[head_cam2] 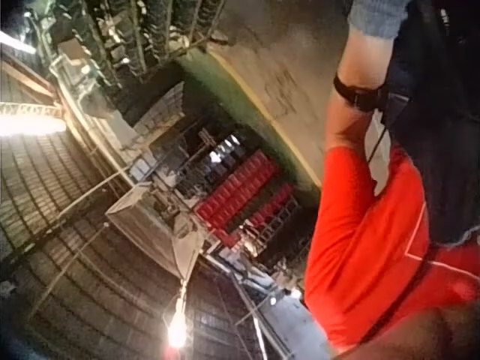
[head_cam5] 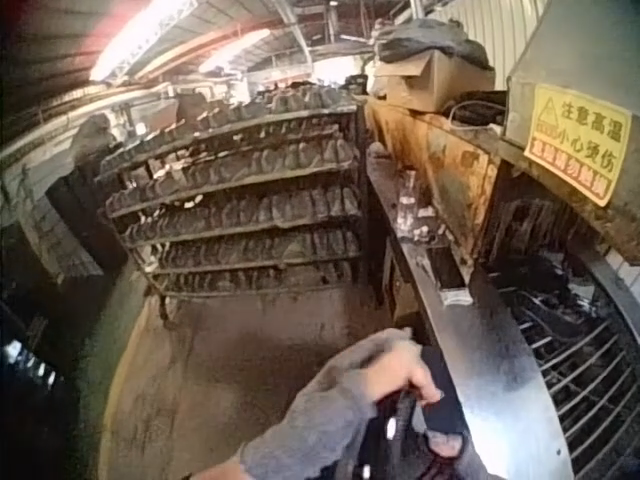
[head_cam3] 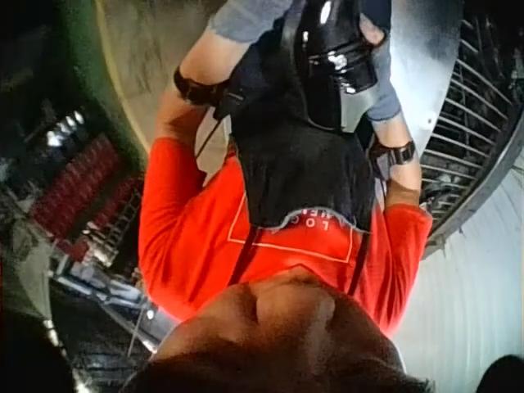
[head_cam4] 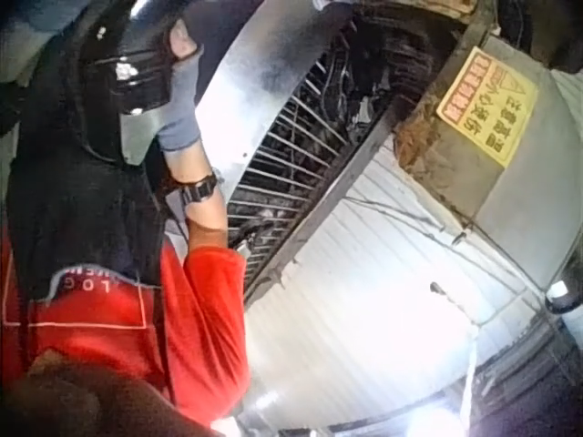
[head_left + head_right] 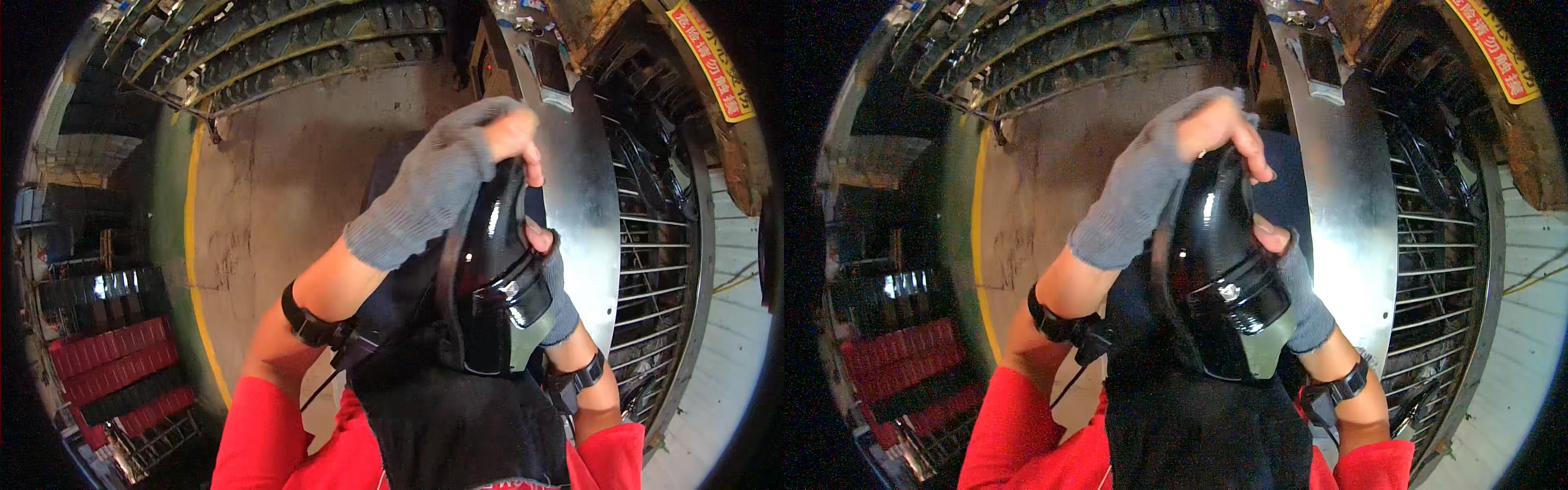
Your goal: Checking and polishing finished shoes before placing them on a conveyor belt.
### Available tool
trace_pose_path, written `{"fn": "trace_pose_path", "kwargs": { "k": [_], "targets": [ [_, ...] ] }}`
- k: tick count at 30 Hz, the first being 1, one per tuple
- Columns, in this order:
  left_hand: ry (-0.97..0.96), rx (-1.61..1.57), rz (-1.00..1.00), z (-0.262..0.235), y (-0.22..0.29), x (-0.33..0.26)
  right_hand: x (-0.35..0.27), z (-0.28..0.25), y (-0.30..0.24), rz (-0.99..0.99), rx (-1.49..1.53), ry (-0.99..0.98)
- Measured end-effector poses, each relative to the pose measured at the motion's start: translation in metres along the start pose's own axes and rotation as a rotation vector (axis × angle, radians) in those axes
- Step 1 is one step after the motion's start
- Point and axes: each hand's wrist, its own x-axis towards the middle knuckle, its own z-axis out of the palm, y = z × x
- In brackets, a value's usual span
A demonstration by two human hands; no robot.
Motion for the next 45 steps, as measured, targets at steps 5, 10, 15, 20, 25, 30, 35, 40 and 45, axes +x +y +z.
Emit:
{"fn": "trace_pose_path", "kwargs": {
  "k": [5,10,15,20,25,30,35,40,45],
  "targets": [
    [0.071,0.054,-0.081,-0.001,-0.021,-0.009,-0.009,-0.038,0.0,-0.009,-0.709,0.218],
    [0.276,-0.058,-0.122,-0.008,-0.048,-0.022,-0.073,-0.054,0.016,-0.028,-0.646,0.181],
    [0.51,-0.03,-0.114,0.016,-0.047,-0.051,-0.079,-0.018,0.021,0.151,-1.03,0.481],
    [0.576,0.405,0.219,0.036,-0.07,-0.091,-0.06,0.009,0.039,0.008,-0.908,0.588],
    [0.477,0.886,0.251,0.014,-0.065,-0.065,-0.042,-0.001,0.029,-0.062,-0.864,0.63],
    [0.383,-0.012,-0.016,-0.008,-0.09,-0.047,0.013,-0.014,0.008,-0.159,-0.664,0.541],
    [0.399,-0.482,-0.319,0.002,-0.157,-0.107,0.037,-0.062,0.022,-0.366,-0.772,0.593],
    [0.462,-0.062,-0.203,0.006,-0.152,-0.079,0.046,-0.063,0.007,-0.421,-0.771,0.54],
    [0.359,-0.099,-0.148,-0.005,-0.154,-0.081,0.038,-0.073,-0.001,-0.389,-0.797,0.503]
  ]
}}
